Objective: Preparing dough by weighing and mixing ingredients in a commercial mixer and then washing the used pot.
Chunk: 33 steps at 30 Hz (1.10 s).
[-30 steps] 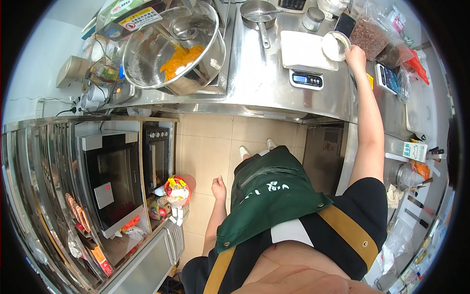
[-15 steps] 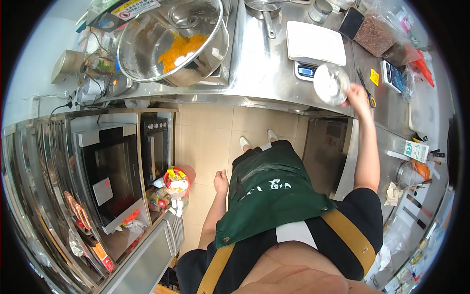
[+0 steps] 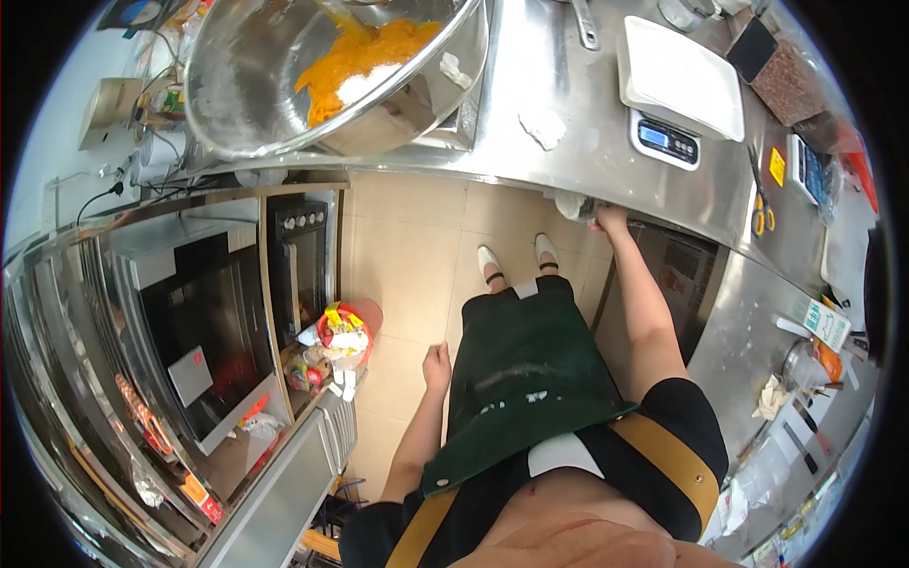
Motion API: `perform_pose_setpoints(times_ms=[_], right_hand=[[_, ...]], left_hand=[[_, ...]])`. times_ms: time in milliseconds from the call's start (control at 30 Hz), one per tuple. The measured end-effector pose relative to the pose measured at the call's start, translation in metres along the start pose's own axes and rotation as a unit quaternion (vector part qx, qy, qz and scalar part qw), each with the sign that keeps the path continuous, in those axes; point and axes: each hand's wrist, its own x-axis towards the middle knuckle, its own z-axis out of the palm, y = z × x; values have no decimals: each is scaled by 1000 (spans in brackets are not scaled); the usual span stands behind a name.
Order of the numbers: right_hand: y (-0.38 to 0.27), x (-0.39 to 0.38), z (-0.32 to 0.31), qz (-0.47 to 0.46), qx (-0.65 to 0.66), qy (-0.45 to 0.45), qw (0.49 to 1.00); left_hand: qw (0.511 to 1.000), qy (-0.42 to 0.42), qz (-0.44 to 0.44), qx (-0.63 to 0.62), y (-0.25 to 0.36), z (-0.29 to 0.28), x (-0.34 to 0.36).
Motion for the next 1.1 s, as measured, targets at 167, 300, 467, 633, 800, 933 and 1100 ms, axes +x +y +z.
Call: perform_pose_setpoints(times_ms=[167,300,467,633,800,933,1100], right_hand=[[-40,36,58,-101,-49,0,994],[-26,60,78,-199,-112,28,973],[-11,35,67,-299,-190,73,932],[48,-5,22,-349,-265,147,887],[-11,-95,-98,-231,-49,141,961],[-76,-69,-181,-340,95,264,898],[-139,41,-225,-330,234,126,906]], left_hand=[[993,21,-96,-59,-50,9,8],[990,42,-114,-64,-67,18,22],[996,30,56,-57,2,17,36],[954,-58,290,-48,181,-17,30],[873,-67,455,-163,348,-31,38],[894,-127,374,-211,460,-8,77],[907,-274,151,-283,536,46,123]])
